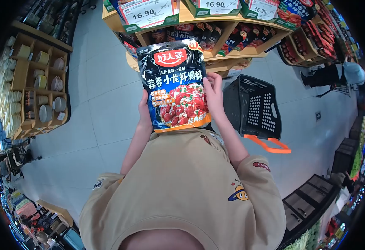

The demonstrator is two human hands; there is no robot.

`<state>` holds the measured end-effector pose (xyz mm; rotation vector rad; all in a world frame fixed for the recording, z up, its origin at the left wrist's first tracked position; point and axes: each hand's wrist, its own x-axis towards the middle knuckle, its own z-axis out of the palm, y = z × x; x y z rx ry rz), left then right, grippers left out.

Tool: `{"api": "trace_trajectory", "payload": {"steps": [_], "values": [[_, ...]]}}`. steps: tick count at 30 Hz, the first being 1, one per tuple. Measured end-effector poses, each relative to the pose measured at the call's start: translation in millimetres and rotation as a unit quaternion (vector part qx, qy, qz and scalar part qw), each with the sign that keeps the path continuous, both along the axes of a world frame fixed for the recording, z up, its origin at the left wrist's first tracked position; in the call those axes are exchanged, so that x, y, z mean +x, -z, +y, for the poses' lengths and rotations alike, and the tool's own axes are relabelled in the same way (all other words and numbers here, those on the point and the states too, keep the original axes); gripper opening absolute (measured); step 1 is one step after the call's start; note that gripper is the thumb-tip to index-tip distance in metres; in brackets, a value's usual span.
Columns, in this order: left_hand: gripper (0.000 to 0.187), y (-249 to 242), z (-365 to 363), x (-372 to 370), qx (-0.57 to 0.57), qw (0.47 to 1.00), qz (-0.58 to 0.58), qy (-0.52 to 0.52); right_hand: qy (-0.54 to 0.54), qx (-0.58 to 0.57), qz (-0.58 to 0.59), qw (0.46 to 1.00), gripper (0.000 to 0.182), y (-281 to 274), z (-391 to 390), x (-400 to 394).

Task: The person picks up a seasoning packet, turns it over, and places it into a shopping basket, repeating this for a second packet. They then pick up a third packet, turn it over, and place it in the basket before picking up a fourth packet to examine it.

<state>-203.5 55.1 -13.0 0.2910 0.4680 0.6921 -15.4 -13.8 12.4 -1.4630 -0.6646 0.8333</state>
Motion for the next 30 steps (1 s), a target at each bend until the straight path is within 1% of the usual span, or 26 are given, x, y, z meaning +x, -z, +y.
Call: {"api": "trace_trajectory", "payload": {"steps": [1, 2, 3, 4, 6, 7, 8, 9, 10, 11, 12, 13, 14, 15, 16, 17, 18, 19, 21, 22, 24, 25, 27, 28, 30], "values": [[0.051, -1.8, -1.2, 4.4, 0.004, 1.0, -0.001, -0.015, 0.018, -0.005, -0.127, 0.992, 0.031, -7.4, -3.9, -2.9], [0.051, -5.1, -2.7, 9.2, 0.006, 1.0, -0.001, -0.018, 0.036, -0.01, -0.252, 0.967, 0.032, -13.8, -7.7, -4.2], [0.051, -13.0, -5.5, 13.2, 0.014, 0.999, 0.0, -0.029, 0.012, 0.001, -0.28, 0.96, 0.035, -20.6, -11.2, -4.6], [0.051, -17.5, -7.2, 16.3, 0.024, 0.999, 0.0, -0.038, -0.026, -0.013, -0.326, 0.945, 0.04, -27.2, -14.7, -7.5], [0.053, -24.5, -10.1, 21.1, 0.038, 0.999, 0.013, -0.033, -0.094, 0.012, -0.165, 0.982, 0.049, -21.0, -14.6, -17.5], [0.054, -35.2, -13.4, 25.1, 0.051, 0.999, 0.008, -0.014, -0.115, -0.005, -0.219, 0.969, 0.056, -14.9, -12.6, -16.7], [0.056, -41.2, -18.7, 28.5, 0.063, 0.998, 0.001, 0.005, -0.142, 0.002, -0.197, 0.97, 0.056, -12.9, -9.7, -13.4], [0.058, -38.0, -25.4, 32.5, 0.098, 0.994, 0.038, 0.033, -0.167, 0.041, -0.116, 0.978, 0.055, -9.3, -4.8, -8.8], [0.059, -39.8, -30.8, 39.1, 0.192, 0.979, 0.062, 0.029, -0.191, 0.079, -0.034, 0.978, 0.054, -3.7, -2.3, -5.8], [0.057, -44.2, -34.9, 43.2, 0.246, 0.965, 0.073, 0.059, -0.167, 0.025, 0.161, 0.973, 0.053, 12.8, -7.7, 0.8], [0.055, -61.1, -37.0, 47.6, 0.3, 0.946, 0.084, 0.087, -0.136, -0.03, 0.348, 0.927, 0.051, 25.5, -12.0, 7.5], [0.055, -68.9, -40.5, 49.9, 0.3, 0.946, 0.083, 0.087, -0.103, -0.07, 0.402, 0.907, 0.051, 5.3, -10.7, 8.7], [0.051, -74.6, -44.7, 51.7, 0.467, 0.86, 0.183, 0.088, -0.138, 0.067, 0.443, 0.883, 0.049, -10.1, -18.5, 11.3], [0.048, -76.9, -46.7, 54.5, 0.614, 0.736, 0.272, 0.083, -0.106, 0.122, 0.464, 0.871, 0.048, -8.5, -21.8, 15.1], [0.048, -76.0, -46.1, 55.3, 0.615, 0.737, 0.268, 0.082, -0.073, 0.175, 0.482, 0.856, 0.048, -4.4, -23.6, 19.4], [0.045, -74.1, -44.6, 53.4, 0.541, 0.813, 0.204, 0.07, -0.097, 0.243, 0.512, 0.818, 0.046, 1.7, -25.5, 24.0], [0.043, -72.8, -42.9, 50.6, 0.457, 0.877, 0.137, 0.059, -0.083, 0.258, 0.522, 0.809, 0.046, 4.7, -25.9, 25.5], [0.027, -78.4, -40.7, 46.7, 0.443, 0.878, 0.178, 0.004, -0.055, 0.259, 0.527, 0.808, 0.046, 7.7, -25.4, 25.3], [0.023, -60.1, -27.0, 37.2, 0.495, 0.823, 0.273, -0.062, -0.001, 0.243, 0.526, 0.815, 0.046, 11.2, -22.2, 23.0], [0.023, -53.3, -21.0, 32.7, 0.496, 0.822, 0.272, -0.06, 0.019, 0.236, 0.525, 0.817, 0.046, 12.6, -21.7, 20.9], [0.021, -43.2, -12.4, 26.8, 0.398, 0.861, 0.299, -0.102, 0.034, 0.23, 0.524, 0.819, 0.046, 12.8, -21.3, 19.9], [0.021, -39.7, -9.5, 26.5, 0.398, 0.862, 0.299, -0.101, 0.041, 0.227, 0.524, 0.82, 0.046, 13.4, -21.9, 18.8], [0.02, -34.9, -6.4, 26.8, 0.356, 0.88, 0.308, -0.059, 0.047, 0.219, 0.526, 0.82, 0.046, 14.5, -22.4, 16.8], [0.02, -33.3, -6.4, 27.7, 0.355, 0.88, 0.309, -0.059, 0.051, 0.216, 0.527, 0.82, 0.046, 15.5, -23.0, 16.0], [0.023, -30.6, -7.8, 31.6, 0.326, 0.896, 0.301, -0.014, 0.057, 0.21, 0.528, 0.821, 0.046, 16.3, -23.5, 14.0]]}}
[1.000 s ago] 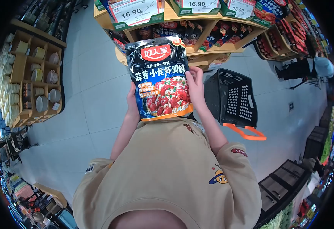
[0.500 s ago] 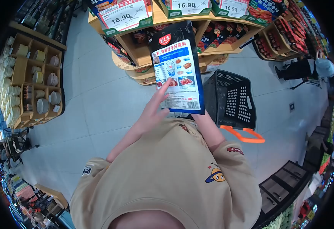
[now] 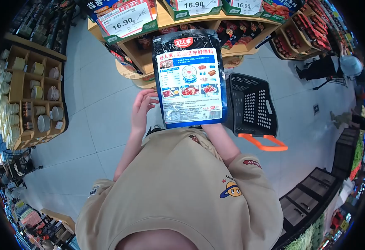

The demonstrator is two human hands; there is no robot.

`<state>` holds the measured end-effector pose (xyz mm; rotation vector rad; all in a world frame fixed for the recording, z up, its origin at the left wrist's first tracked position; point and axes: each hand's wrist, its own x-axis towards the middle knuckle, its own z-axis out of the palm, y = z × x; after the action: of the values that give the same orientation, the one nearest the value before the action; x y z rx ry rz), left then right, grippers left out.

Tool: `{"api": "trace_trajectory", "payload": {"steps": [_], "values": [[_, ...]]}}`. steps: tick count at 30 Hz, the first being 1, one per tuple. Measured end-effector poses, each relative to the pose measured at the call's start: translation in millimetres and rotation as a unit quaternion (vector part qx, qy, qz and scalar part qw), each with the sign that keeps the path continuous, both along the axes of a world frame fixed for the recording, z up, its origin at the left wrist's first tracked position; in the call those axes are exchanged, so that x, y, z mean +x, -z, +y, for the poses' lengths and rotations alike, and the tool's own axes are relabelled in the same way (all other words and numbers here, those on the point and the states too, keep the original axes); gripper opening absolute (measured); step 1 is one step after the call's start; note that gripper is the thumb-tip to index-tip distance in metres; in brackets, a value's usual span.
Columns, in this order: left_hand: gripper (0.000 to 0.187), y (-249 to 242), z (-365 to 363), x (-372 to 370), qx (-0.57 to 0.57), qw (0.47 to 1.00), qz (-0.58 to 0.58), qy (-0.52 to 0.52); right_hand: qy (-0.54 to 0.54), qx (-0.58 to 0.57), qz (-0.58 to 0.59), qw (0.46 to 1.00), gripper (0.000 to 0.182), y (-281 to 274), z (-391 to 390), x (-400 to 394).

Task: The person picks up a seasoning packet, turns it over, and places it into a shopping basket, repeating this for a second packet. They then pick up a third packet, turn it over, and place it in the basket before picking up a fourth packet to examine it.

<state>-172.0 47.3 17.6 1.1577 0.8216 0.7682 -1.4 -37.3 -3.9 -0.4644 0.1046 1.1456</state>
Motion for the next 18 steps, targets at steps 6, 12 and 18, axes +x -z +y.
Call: {"api": "trace_trajectory", "payload": {"steps": [6, 12, 18], "values": [[0.024, 7.4, -2.9, 3.5, -0.045, 0.998, -0.022, 0.037, -0.005, -0.02, 0.002, 1.0, 0.046, 2.9, -2.0, -2.9], [0.022, 7.9, -4.0, 4.8, -0.049, 0.998, -0.026, 0.043, -0.01, -0.031, 0.002, 0.999, 0.046, 3.4, -1.7, -1.4], [0.021, 7.6, -2.0, 4.5, -0.04, 0.998, -0.027, 0.044, -0.019, -0.039, 0.0, 0.999, 0.046, 4.0, 0.7, 0.0]]}}
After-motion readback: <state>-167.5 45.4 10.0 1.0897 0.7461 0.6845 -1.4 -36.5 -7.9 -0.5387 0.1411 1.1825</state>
